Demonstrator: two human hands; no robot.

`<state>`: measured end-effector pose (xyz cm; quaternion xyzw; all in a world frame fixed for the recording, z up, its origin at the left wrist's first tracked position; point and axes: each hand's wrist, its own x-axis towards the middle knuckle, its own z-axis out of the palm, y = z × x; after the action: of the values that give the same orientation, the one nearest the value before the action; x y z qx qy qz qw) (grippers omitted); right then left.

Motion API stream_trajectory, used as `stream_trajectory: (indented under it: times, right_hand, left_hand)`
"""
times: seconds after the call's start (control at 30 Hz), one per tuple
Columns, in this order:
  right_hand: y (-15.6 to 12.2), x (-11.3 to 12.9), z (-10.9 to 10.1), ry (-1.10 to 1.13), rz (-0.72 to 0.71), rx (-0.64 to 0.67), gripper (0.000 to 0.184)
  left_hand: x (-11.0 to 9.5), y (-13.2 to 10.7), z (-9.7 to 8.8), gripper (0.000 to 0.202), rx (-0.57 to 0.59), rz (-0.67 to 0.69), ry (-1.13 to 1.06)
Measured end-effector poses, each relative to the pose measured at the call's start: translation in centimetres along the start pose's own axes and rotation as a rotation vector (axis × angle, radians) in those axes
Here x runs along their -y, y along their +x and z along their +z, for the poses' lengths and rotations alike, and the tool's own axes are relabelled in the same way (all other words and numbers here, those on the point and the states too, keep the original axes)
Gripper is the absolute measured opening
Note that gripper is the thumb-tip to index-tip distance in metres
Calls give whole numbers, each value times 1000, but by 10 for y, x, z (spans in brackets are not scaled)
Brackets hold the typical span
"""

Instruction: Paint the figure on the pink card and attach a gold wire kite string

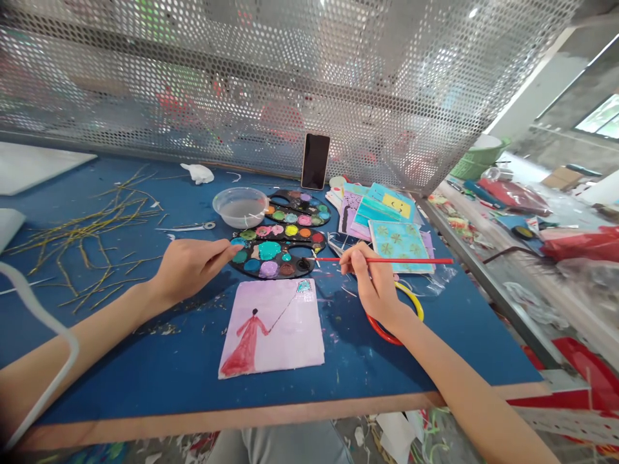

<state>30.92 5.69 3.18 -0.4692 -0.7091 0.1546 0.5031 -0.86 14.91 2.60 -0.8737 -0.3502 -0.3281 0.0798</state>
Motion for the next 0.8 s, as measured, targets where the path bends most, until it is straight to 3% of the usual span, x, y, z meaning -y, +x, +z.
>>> stream_trajectory:
  times: [0.07, 0.2, 0.37, 0.63, 0.8]
  right_hand:
    - [-1, 1, 0, 5, 14, 40, 40]
    - [-3, 0, 0, 39, -11, -11, 40]
    - [-5, 0, -1, 35, 5, 34, 41]
    - [-7, -4, -1, 50, 5, 13, 40]
    - [-6, -3, -2, 21, -2, 69, 40]
  left_hand:
    - [0, 0, 0, 50, -26, 46, 44]
    - [0, 0, -1, 50, -77, 142, 127]
    - [1, -1, -1, 50, -93, 169, 164]
    - [-2, 0, -2, 50, 42, -3, 73]
    - [-4, 1, -3, 51, 31, 6, 56]
